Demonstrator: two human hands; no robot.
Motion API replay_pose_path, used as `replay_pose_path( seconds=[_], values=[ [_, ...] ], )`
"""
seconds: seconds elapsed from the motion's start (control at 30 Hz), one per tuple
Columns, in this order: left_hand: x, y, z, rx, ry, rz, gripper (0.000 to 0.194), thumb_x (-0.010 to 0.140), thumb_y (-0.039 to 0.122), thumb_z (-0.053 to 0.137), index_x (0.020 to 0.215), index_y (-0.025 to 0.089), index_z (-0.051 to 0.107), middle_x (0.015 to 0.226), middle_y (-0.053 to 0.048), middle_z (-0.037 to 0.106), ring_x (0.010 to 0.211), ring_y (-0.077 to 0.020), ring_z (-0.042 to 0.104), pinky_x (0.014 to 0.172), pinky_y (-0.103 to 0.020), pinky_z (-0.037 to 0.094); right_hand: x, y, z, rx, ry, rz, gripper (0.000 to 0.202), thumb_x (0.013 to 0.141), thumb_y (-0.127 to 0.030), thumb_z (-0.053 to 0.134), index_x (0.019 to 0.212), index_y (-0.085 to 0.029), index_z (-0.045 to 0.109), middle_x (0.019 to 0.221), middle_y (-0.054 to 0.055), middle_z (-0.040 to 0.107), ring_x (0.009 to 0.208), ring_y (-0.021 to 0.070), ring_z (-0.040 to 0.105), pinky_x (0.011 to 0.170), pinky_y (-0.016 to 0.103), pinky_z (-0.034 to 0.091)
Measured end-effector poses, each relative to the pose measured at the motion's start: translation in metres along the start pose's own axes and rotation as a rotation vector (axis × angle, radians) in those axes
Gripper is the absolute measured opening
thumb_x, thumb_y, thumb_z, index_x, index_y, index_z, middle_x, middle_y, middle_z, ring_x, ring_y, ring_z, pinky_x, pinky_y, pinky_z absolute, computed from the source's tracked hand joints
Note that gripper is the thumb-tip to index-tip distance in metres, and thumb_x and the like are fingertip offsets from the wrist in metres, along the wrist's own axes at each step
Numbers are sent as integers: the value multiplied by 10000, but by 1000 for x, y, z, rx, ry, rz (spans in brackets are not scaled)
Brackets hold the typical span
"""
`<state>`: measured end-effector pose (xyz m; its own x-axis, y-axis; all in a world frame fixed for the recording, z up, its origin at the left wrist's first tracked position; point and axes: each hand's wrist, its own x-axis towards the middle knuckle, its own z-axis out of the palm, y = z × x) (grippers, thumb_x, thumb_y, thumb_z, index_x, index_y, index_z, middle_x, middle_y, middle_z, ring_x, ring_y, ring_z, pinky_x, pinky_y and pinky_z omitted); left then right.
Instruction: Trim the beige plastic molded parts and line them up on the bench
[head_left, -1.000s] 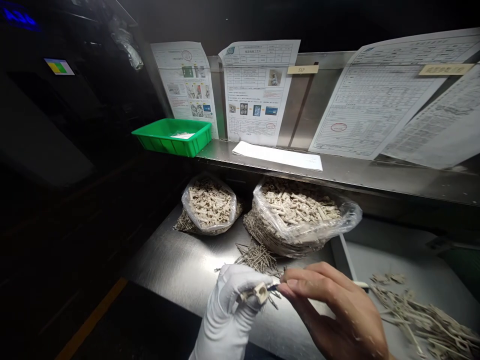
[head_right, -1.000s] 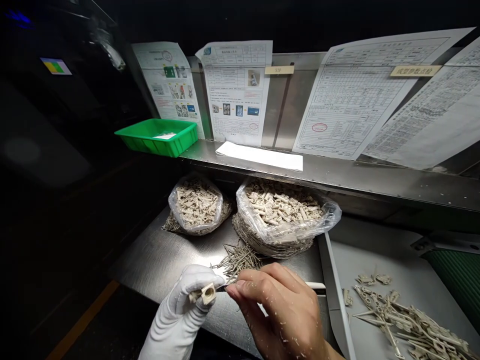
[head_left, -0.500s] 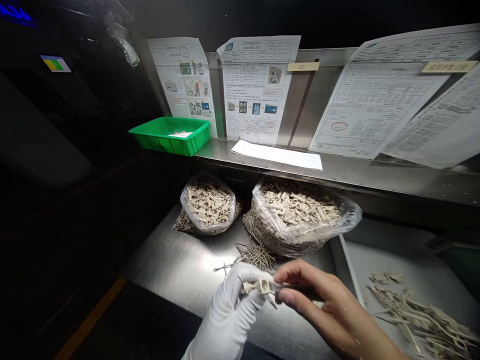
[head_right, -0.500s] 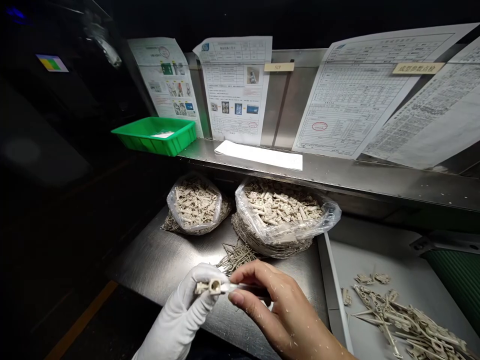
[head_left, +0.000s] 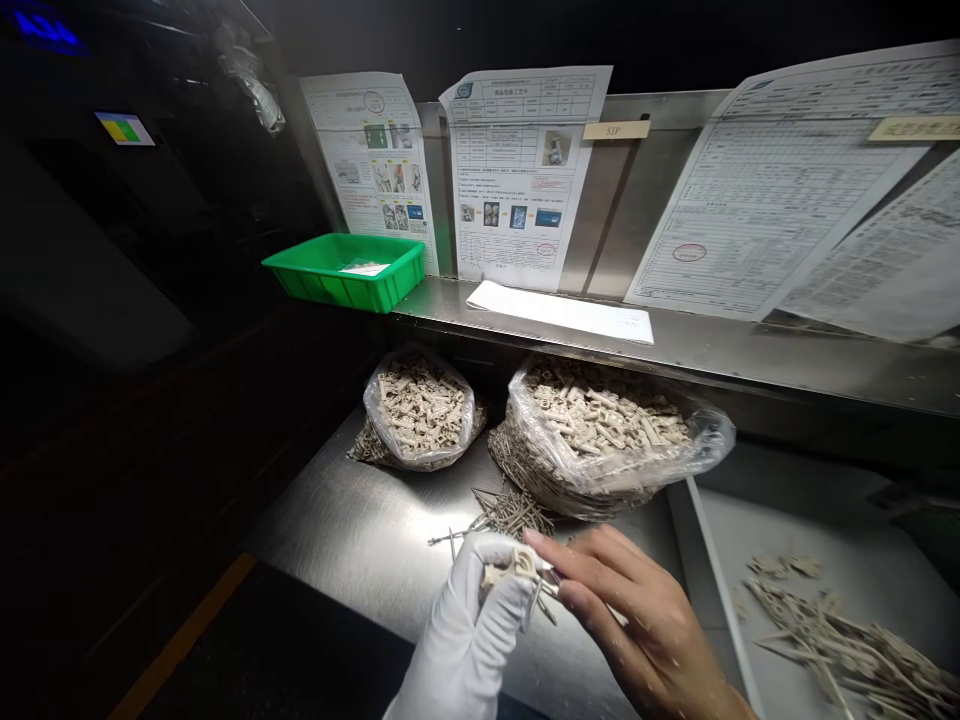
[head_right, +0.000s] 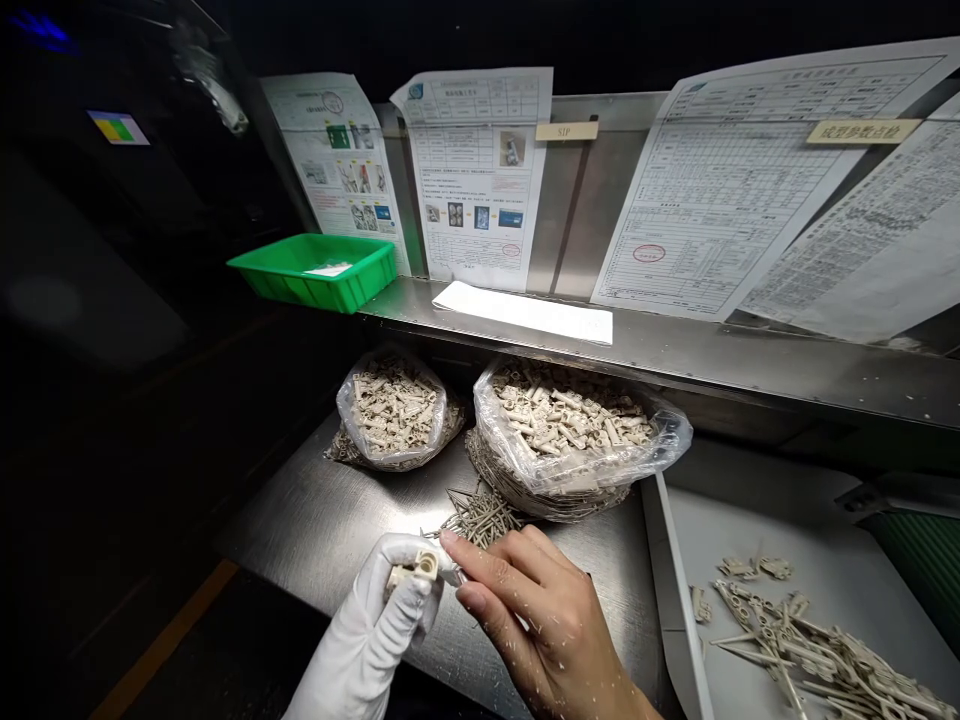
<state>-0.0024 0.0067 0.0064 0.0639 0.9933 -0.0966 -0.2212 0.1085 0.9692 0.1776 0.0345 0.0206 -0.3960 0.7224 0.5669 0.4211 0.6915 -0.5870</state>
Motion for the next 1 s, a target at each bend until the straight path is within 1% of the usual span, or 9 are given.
replay_pose_path(
  seconds=[0.2,0.37,0.43,0.53,0.67,0.77,0.83,0.93,1.0],
  values=[
    [0,-2,1,2,25,2,497,917,692,641,936,196,664,678,46,545,623,-124,469,683,-290,415,0,1,1,8,41,0,319,1060,-232,576,1352,-221,705,818,36,726,691,162,637,590,257,537],
    [0,4,4,-27,32,-13,523,888,713,663,910,190,662,675,48,541,623,-109,454,668,-270,393,-2,4,1,52,36,72,291,1026,-237,636,1311,-237,696,862,37,755,711,166,679,610,258,568],
    [1,5,5,-46,31,-21,536,869,722,680,894,187,655,676,50,527,624,-106,438,678,-273,399,-4,5,2,73,39,115,256,1007,-247,665,1261,-245,704,856,30,752,695,159,696,602,238,585],
    [2,0,3,-44,17,-45,552,865,742,663,894,192,643,649,59,483,604,-111,401,664,-283,391,-7,6,6,107,106,170,184,971,-253,715,1154,-252,692,841,4,734,670,138,718,605,190,608],
    [0,-7,0,88,20,-54,572,899,761,591,902,192,651,704,45,479,631,-122,423,658,-289,354,-7,5,10,166,144,199,90,954,-255,739,947,-246,650,787,-27,703,609,110,693,568,144,584],
    [-3,-7,0,144,10,-37,539,933,732,569,917,203,672,735,36,512,658,-129,460,664,-292,356,-8,5,12,206,118,232,108,972,-271,721,904,-235,645,761,-23,697,602,111,683,556,148,567],
    [-5,-4,1,167,27,14,481,957,690,575,925,225,693,768,26,581,687,-137,510,690,-295,386,-9,5,11,228,87,276,126,986,-293,704,894,-229,646,751,-18,688,593,113,663,546,163,546],
    [-7,2,1,230,89,75,397,962,643,610,934,267,732,844,22,668,769,-147,578,762,-290,430,-8,4,8,303,-4,430,210,1006,-379,673,876,-223,621,723,-20,648,600,115,610,548,194,495],
    [-6,5,0,239,74,67,380,952,638,629,923,279,752,879,21,696,807,-151,591,799,-284,441,-5,3,3,409,-113,554,286,1015,-458,645,868,-218,594,720,-15,628,634,123,585,571,215,468]
  ],
)
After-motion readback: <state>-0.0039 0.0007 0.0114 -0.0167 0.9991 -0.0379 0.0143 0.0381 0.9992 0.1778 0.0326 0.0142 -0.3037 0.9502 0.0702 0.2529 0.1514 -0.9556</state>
